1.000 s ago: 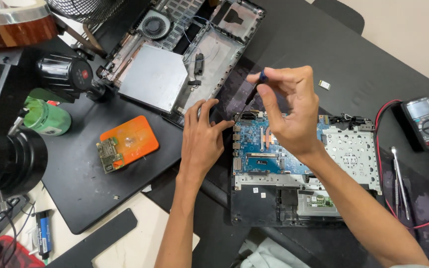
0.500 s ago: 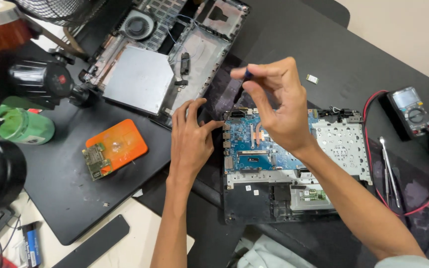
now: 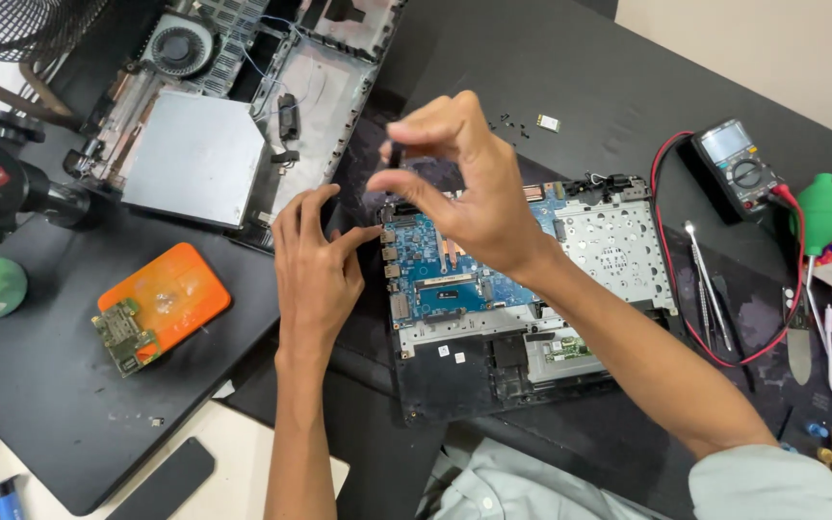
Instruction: The person uses a screwdriver to remove screws from a laptop motherboard, then installs a cooling fan and secures it with screws. They also use tweezers to adjust small components and connect a cable near the fan.
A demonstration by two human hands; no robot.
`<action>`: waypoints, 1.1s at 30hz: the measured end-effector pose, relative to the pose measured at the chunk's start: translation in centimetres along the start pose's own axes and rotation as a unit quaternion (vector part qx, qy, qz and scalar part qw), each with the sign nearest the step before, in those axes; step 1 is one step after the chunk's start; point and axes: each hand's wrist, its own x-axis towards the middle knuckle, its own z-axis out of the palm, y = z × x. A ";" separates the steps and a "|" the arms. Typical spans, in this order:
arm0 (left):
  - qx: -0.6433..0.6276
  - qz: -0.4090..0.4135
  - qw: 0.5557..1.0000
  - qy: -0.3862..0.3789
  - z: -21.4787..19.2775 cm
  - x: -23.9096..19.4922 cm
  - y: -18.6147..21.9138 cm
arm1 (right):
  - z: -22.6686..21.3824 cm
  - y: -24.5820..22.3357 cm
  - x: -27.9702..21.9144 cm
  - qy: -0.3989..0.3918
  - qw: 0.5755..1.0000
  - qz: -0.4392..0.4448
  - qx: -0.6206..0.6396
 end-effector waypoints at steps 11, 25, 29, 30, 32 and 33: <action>0.013 0.000 1.000 -0.018 -0.3 0.0 0.4 | -8.7 -0.6 -1.1 0.108 0.992 0.059 0.001; -0.007 0.007 1.000 -0.012 0.7 -0.4 3.8 | -23.3 5.0 -12.1 0.033 0.886 0.319 -0.334; 0.017 0.046 0.999 0.003 2.2 -0.6 4.4 | -24.1 7.0 -14.5 0.006 0.868 0.341 -0.360; 0.018 0.055 0.998 0.011 2.3 -0.8 4.3 | -23.8 7.8 -14.6 -0.002 0.869 0.339 -0.360; 0.022 0.051 0.998 0.017 2.9 -0.9 4.5 | -24.0 8.1 -15.1 -0.017 0.871 0.316 -0.376; 0.017 0.053 0.998 0.021 2.9 -1.1 4.3 | -23.8 8.5 -15.0 -0.027 0.868 0.298 -0.397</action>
